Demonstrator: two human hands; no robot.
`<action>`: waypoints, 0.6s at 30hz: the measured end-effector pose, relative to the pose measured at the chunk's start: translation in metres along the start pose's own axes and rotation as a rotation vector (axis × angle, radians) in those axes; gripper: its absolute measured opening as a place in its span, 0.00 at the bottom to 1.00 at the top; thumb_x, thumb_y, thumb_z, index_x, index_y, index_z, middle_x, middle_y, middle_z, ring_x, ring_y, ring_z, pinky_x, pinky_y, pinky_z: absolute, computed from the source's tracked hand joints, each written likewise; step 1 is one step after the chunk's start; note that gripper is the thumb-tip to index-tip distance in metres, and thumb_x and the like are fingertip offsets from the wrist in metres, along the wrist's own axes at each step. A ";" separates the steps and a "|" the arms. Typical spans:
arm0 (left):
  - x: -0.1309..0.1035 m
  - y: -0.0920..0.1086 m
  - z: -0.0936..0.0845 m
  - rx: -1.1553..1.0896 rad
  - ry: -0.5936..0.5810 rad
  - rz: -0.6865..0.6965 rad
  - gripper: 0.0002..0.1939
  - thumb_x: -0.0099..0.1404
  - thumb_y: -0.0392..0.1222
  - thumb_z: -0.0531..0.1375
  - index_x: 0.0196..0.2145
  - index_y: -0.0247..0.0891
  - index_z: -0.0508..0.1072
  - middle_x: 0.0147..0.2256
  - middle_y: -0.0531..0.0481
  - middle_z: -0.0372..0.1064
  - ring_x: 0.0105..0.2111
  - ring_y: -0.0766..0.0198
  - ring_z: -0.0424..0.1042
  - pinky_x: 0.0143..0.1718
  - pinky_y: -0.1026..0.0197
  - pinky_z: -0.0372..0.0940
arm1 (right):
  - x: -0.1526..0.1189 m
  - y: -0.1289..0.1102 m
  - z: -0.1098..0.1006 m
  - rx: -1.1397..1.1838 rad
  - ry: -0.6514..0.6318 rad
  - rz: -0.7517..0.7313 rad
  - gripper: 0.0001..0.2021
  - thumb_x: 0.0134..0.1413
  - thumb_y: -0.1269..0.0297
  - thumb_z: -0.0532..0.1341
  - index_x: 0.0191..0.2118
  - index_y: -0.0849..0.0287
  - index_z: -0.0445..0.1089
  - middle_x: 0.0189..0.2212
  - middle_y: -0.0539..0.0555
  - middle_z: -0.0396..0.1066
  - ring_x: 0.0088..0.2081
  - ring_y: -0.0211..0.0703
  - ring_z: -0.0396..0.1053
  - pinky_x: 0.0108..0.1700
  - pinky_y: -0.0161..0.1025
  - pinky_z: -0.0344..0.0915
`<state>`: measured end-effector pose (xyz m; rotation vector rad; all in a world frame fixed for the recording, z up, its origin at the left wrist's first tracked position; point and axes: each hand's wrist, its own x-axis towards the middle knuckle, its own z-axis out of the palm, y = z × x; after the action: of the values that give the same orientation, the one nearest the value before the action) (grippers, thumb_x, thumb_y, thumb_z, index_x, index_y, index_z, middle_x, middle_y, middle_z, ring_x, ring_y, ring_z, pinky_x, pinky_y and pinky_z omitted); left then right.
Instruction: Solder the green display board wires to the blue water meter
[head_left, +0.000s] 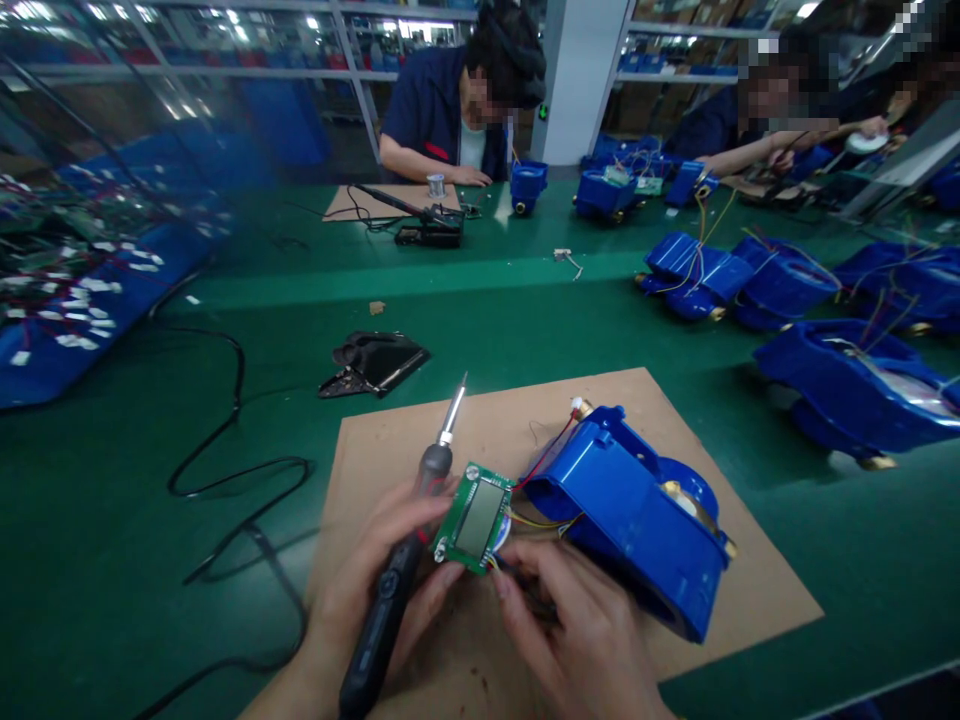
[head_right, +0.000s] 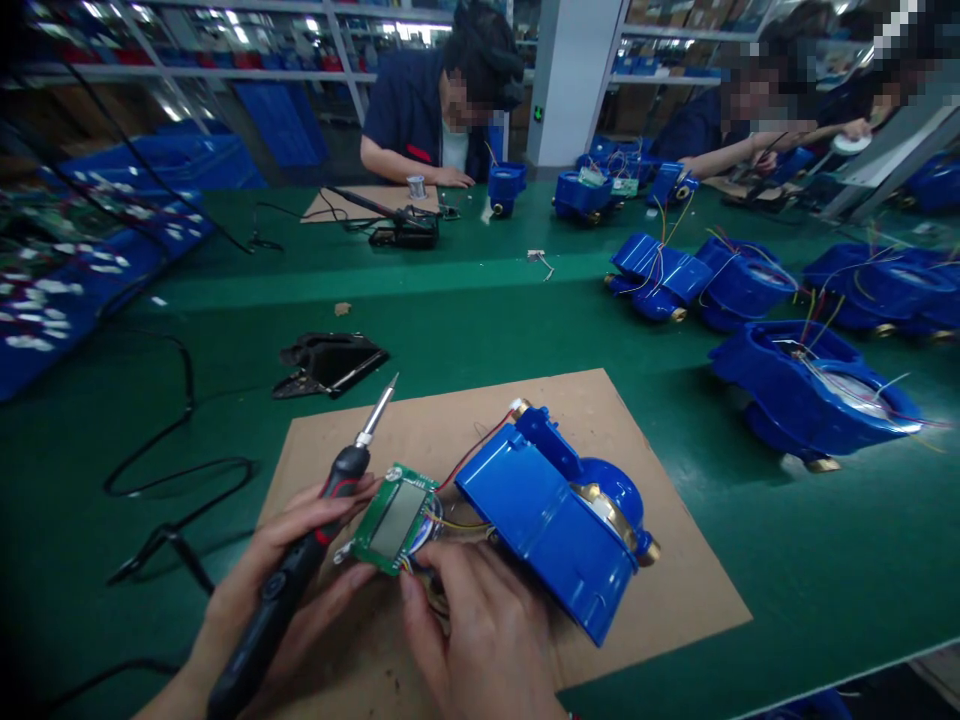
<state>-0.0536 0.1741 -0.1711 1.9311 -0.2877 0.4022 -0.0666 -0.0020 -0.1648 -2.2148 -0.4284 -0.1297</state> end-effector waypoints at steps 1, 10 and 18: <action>0.000 0.000 0.000 -0.001 0.011 0.008 0.23 0.52 0.30 0.62 0.46 0.41 0.62 0.48 0.43 0.63 0.45 0.54 0.68 0.47 0.51 0.67 | 0.000 0.000 0.000 0.010 -0.012 0.005 0.06 0.56 0.67 0.53 0.38 0.54 0.65 0.30 0.47 0.69 0.31 0.38 0.67 0.29 0.34 0.63; -0.002 0.009 0.000 0.008 0.023 0.032 0.21 0.54 0.26 0.60 0.45 0.37 0.63 0.49 0.45 0.62 0.50 0.60 0.63 0.53 0.61 0.59 | 0.002 0.003 0.003 0.071 0.025 -0.007 0.06 0.55 0.69 0.52 0.35 0.55 0.66 0.27 0.48 0.68 0.29 0.37 0.66 0.27 0.34 0.60; -0.003 0.004 -0.002 0.053 0.011 0.081 0.21 0.54 0.25 0.59 0.45 0.34 0.63 0.48 0.42 0.63 0.50 0.59 0.63 0.53 0.62 0.58 | 0.002 0.004 0.005 0.093 0.024 -0.001 0.05 0.55 0.69 0.53 0.35 0.55 0.66 0.26 0.47 0.68 0.27 0.36 0.65 0.26 0.33 0.59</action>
<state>-0.0585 0.1745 -0.1686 1.9733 -0.3514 0.4781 -0.0640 0.0000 -0.1703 -2.1194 -0.4145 -0.1342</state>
